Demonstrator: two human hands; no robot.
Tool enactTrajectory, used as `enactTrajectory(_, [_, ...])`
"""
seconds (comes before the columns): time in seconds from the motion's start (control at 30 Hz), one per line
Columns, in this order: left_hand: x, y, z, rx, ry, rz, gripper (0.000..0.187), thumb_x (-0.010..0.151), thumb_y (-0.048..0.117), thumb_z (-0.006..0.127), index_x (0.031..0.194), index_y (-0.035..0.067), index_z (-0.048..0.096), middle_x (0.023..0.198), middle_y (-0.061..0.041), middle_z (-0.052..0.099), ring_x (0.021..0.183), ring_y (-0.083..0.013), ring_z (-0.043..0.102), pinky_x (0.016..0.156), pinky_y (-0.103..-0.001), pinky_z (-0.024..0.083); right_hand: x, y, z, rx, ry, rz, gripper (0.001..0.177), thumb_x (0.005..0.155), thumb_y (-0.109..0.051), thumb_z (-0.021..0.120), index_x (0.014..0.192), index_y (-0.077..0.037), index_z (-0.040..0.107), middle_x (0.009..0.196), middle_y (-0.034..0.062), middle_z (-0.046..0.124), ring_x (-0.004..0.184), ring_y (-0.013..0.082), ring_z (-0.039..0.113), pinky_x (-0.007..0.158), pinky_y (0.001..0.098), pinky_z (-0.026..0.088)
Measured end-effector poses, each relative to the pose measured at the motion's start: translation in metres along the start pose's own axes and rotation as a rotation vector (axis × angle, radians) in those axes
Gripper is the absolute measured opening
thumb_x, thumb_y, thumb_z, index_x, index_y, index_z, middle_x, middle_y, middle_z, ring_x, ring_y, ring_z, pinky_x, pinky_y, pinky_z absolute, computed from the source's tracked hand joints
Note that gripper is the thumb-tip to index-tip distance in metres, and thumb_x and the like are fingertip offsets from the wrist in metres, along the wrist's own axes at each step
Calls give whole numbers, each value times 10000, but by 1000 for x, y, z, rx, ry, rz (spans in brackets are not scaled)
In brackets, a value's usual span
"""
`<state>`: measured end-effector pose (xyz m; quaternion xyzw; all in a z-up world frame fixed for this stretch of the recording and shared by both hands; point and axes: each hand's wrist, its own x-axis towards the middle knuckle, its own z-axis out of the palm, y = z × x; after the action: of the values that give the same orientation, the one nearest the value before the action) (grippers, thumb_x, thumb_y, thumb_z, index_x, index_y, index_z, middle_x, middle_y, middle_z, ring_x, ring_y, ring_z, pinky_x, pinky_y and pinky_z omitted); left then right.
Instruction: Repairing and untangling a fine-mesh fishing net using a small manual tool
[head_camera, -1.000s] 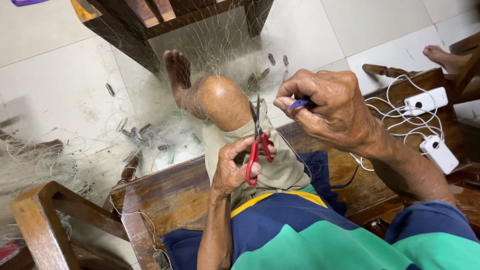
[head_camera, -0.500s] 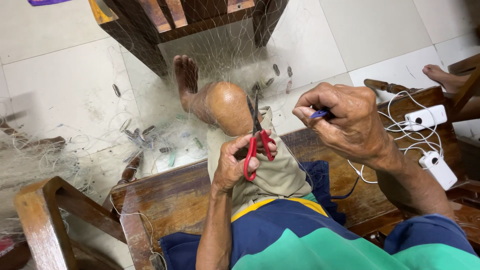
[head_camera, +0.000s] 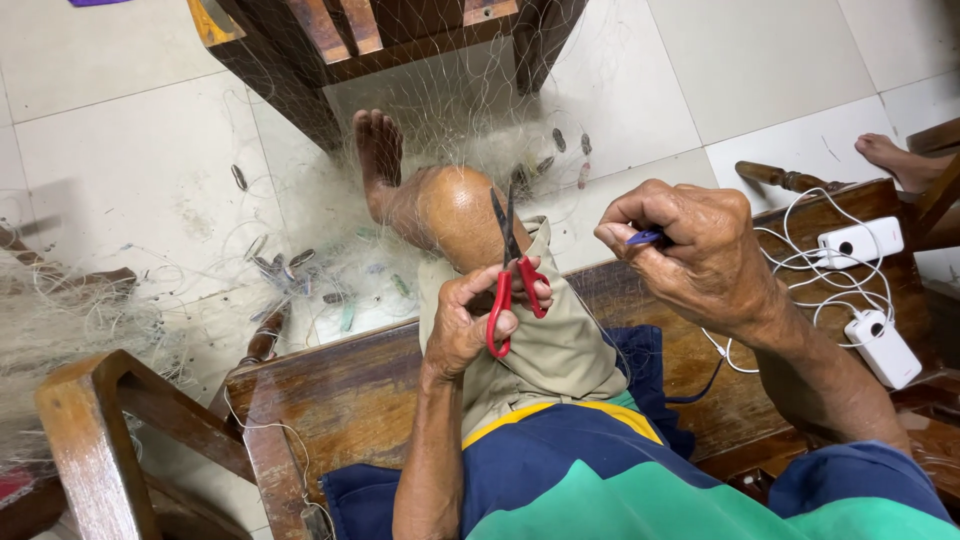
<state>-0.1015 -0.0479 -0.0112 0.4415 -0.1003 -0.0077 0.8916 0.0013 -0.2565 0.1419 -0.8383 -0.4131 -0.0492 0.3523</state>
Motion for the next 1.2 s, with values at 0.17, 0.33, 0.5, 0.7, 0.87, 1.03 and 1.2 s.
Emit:
enactTrajectory(0.17, [2, 8, 3, 99, 14, -14, 662, 915, 360, 783, 1360, -84, 575, 1133, -175, 732, 1074, -288, 718, 991, -399, 604, -2, 2, 3, -2, -10, -20, 109, 1003, -73, 672, 903, -30, 665, 770, 44, 675, 590, 154, 553, 574, 294, 413])
enactTrajectory(0.33, [1, 3, -1, 164, 25, 22, 542, 927, 212, 768, 1347, -75, 581, 1137, -205, 735, 1079, -284, 729, 972, -401, 637, -3, 4, 5, 5, -13, -35, 89, 995, -72, 679, 917, -31, 668, 785, 54, 686, 604, 182, 573, 600, 317, 426])
enactTrajectory(0.5, [3, 5, -2, 215, 28, 27, 531, 929, 224, 764, 1340, -63, 591, 1132, -191, 740, 1050, -277, 739, 948, -382, 645, -2, 5, 6, -2, -19, -26, 92, 997, -75, 674, 913, -40, 668, 786, 43, 685, 593, 173, 562, 599, 314, 423])
enactTrajectory(0.7, [2, -1, -3, 275, 24, 49, 499, 934, 164, 758, 1360, -27, 582, 1156, -199, 738, 1055, -275, 747, 922, -366, 659, -3, 4, 6, 0, -23, -9, 109, 1005, -75, 665, 902, -41, 660, 767, 36, 667, 585, 160, 544, 585, 304, 409])
enactTrajectory(0.87, [2, -1, 1, 316, 40, 92, 473, 934, 90, 754, 1364, -3, 580, 1186, -211, 734, 1072, -284, 756, 928, -377, 671, -4, 4, 6, 10, -13, 8, 117, 1000, -57, 674, 887, -32, 658, 752, 43, 655, 588, 154, 532, 577, 296, 404])
enactTrajectory(1.03, [-5, 9, 10, 491, 47, 84, 415, 907, 63, 771, 1300, 5, 649, 1072, -152, 780, 972, -190, 770, 839, -283, 657, -6, 10, 4, 17, 11, -28, 118, 999, -51, 666, 899, 10, 669, 771, 94, 691, 590, 150, 600, 505, 273, 467])
enactTrajectory(1.2, [-42, 49, 25, 588, 55, 140, 422, 914, 94, 793, 1305, 10, 658, 1113, -133, 764, 964, -175, 740, 911, -285, 618, -35, 15, -2, -42, 61, 214, 108, 1107, -11, 694, 1006, -7, 731, 951, 89, 710, 795, 159, 614, 743, 307, 452])
